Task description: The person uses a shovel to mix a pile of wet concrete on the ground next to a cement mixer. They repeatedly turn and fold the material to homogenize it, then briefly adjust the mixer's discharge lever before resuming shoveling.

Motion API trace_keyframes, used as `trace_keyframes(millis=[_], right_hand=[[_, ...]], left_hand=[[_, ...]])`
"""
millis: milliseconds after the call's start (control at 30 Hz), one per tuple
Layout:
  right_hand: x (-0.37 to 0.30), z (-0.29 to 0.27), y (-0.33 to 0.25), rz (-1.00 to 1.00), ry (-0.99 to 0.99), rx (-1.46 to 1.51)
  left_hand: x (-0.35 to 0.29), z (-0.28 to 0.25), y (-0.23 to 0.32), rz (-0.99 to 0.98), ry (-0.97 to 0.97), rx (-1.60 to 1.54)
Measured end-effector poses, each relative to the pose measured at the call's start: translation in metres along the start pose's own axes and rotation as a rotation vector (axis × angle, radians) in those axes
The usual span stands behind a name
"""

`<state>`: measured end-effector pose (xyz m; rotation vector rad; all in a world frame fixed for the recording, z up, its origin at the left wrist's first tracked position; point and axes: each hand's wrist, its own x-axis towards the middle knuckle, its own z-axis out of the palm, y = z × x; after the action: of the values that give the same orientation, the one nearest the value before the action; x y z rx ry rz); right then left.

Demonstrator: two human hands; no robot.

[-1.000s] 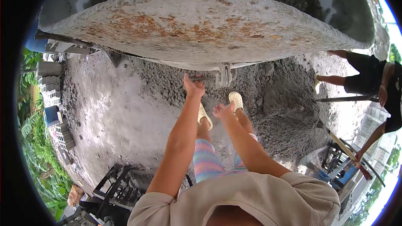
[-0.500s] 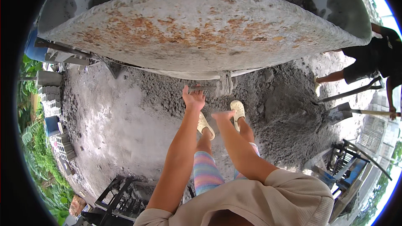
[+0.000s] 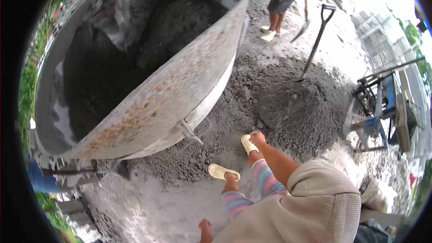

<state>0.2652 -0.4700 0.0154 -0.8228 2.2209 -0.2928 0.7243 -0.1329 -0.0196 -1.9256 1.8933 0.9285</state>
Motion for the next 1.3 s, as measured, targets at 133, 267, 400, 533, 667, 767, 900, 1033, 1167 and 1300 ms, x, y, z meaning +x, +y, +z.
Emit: trace_keyframes(millis=[133,267,400,533,667,767,900,1033,1167,1300], right_hand=[[-0.067,-0.067,-0.020,-0.032,0.048,-0.084],[-0.075,-0.081,0.015,-0.182,-0.057,-0.043],[-0.130,-0.092,-0.056,-0.522,-0.227,0.378],[-0.231,-0.170,-0.053,-1.197,-0.055,0.486],[-0.217,-0.204,0.087,-1.207,0.047,0.299],[-0.164,-0.240,0.244,-0.651,0.158,0.110],[-0.156,-0.263,0.414,0.128,0.135,1.183],[-0.210,-0.282,0.440,0.273,0.007,1.851],[-0.266,-0.315,0.406,-0.232,-0.328,2.452],[-0.315,-0.368,0.434,-0.386,-0.164,2.429]], left_hand=[[-0.048,-0.021,-0.004,-0.563,0.066,-0.479],[-0.025,-0.041,0.021,-0.760,0.361,-1.305],[0.032,-0.115,0.127,-0.412,0.134,-1.791],[0.020,-0.197,0.332,-0.120,-0.217,-2.181],[0.002,-0.221,0.498,0.256,-0.341,-1.863],[-0.067,-0.239,0.598,0.410,-0.531,-1.857],[-0.126,-0.231,0.690,0.899,-0.022,-1.250],[-0.169,-0.126,0.729,1.392,0.177,-0.562],[-0.144,0.051,0.705,1.428,0.030,-0.084],[-0.104,0.012,0.722,1.480,0.257,0.138]])
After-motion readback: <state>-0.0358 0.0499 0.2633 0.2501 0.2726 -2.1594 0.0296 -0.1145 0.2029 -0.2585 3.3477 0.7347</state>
